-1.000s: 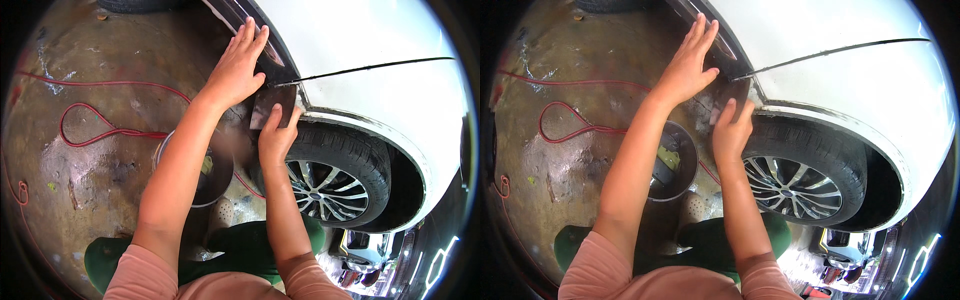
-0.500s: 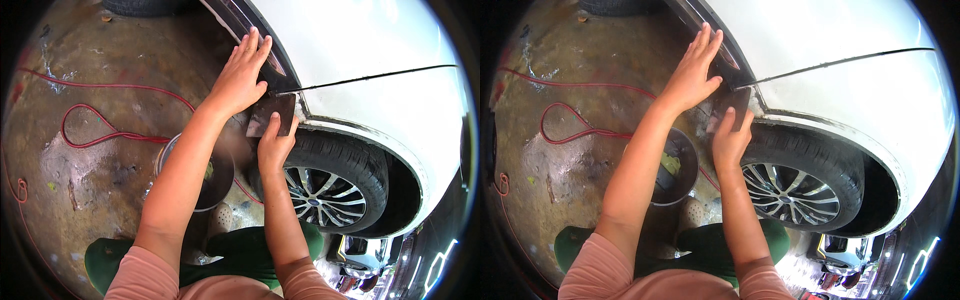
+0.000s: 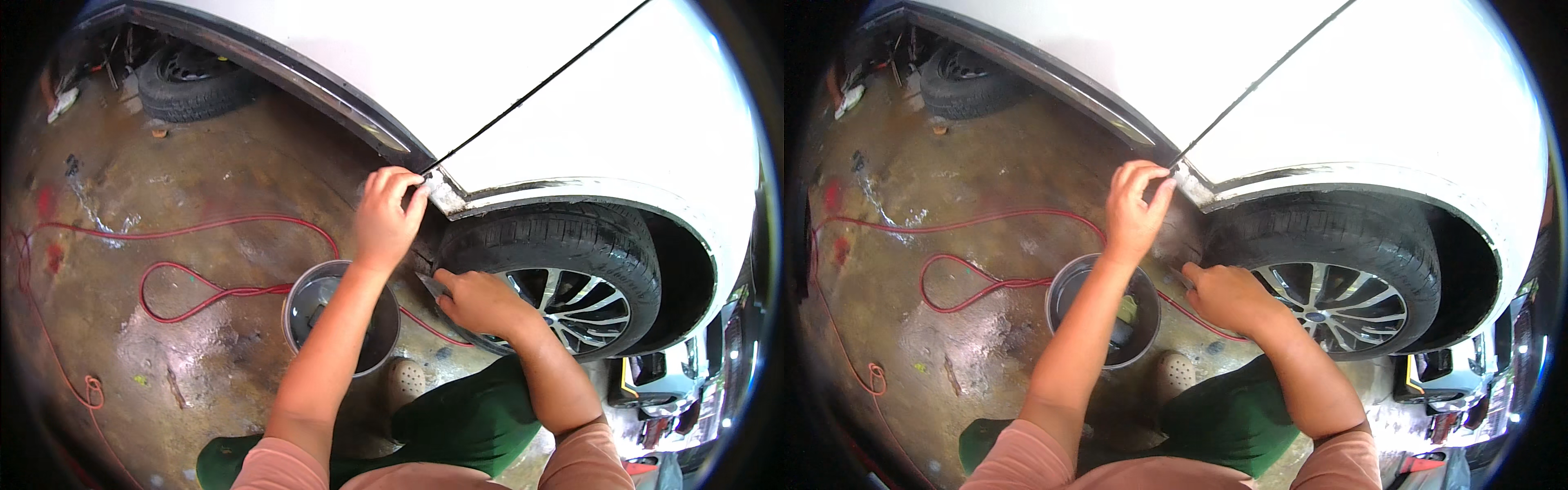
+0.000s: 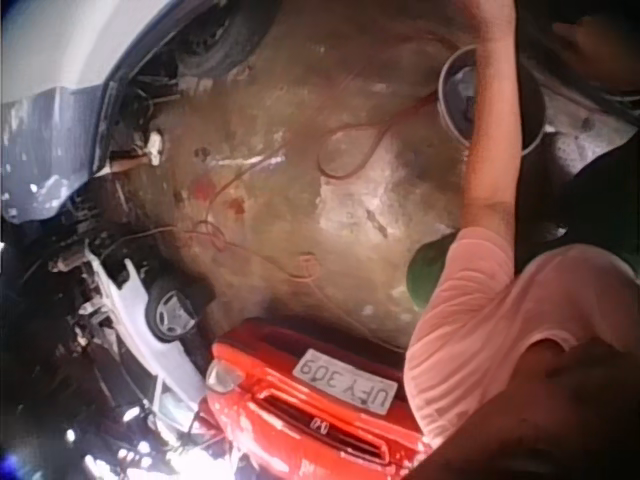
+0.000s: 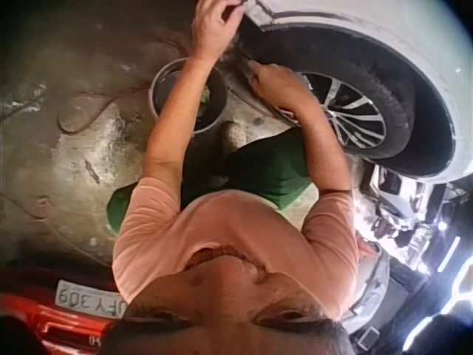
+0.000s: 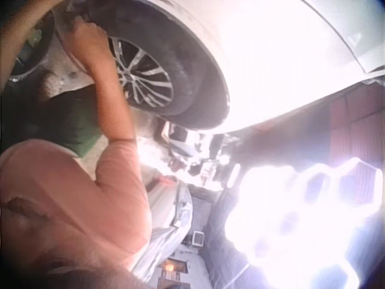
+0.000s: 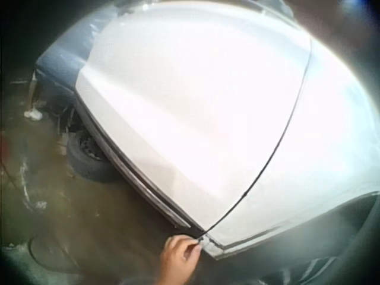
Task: The person sands the lower side panel of a white car near the front wheel using a sanding block. They repeatedly dip the block into a bucket of water and continue sanding the same area.
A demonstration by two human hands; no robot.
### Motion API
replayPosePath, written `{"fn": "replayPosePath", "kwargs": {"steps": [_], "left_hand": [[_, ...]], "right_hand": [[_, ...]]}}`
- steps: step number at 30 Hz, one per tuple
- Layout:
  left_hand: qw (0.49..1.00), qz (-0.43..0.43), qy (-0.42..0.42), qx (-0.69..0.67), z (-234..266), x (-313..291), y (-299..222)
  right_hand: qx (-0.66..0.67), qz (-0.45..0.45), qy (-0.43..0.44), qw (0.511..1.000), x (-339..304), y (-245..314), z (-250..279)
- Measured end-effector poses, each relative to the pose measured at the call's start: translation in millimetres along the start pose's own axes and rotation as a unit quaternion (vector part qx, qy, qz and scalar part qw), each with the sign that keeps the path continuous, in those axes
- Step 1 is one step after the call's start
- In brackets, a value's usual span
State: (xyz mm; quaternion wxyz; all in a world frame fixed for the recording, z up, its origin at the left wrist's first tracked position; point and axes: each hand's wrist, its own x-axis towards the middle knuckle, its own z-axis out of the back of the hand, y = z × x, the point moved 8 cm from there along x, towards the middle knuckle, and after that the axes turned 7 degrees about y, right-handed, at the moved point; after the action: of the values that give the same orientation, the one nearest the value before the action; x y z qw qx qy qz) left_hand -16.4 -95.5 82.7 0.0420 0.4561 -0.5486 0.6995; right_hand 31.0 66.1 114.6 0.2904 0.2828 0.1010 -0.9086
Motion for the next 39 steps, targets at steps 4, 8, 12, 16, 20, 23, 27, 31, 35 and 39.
{"fn": "replayPosePath", "kwargs": {"steps": [4, 8, 12, 16, 20, 23, 27, 31, 35, 39], "left_hand": [[0.995, 0.084, -0.004, -0.046, -11.7, -5.9, 3.5], [0.995, 0.096, -0.006, -0.026, -10.8, -3.0, 3.8], [0.998, 0.051, -0.015, 0.017, -10.6, -1.2, -6.9], [0.998, 0.031, -0.032, 0.046, -11.2, 0.4, -12.3], [0.998, 0.044, -0.032, 0.036, -13.7, 1.9, -7.0], [0.997, 0.062, -0.017, 0.052, -18.0, 1.6, -0.3], [0.992, 0.091, 0.022, 0.085, -22.3, 1.4, 7.1], [0.99, 0.081, 0.046, 0.11, -26.5, 0.3, 13.6], [0.988, 0.089, 0.057, 0.114, -25.6, -2.1, 18.3], [0.985, 0.113, 0.07, 0.11, -26.4, -3.9, 23.4]], "right_hand": [[0.011, 0.022, 0.048, 0.999, 2.7, -1.0, -18.6], [0.024, 0.038, 0.077, 0.996, 4.1, 16.2, -23.2], [0.021, 0.063, 0.08, 0.995, 3.2, 10.0, -34.7], [0.019, 0.064, 0.082, 0.994, 3.2, 5.4, -40.1], [0.023, 0.068, 0.079, 0.994, 1.8, 3.4, -40.7], [0.031, 0.069, 0.077, 0.994, 2.5, 0.9, -38.6], [0.039, 0.068, 0.084, 0.993, 5.2, -0.2, -36.1], [0.047, 0.068, 0.095, 0.992, 8.0, -1.1, -39.5], [0.061, 0.066, 0.103, 0.991, 9.4, 0.4, -39.4], [0.062, 0.058, 0.106, 0.991, 8.0, 5.0, -35.0]]}}
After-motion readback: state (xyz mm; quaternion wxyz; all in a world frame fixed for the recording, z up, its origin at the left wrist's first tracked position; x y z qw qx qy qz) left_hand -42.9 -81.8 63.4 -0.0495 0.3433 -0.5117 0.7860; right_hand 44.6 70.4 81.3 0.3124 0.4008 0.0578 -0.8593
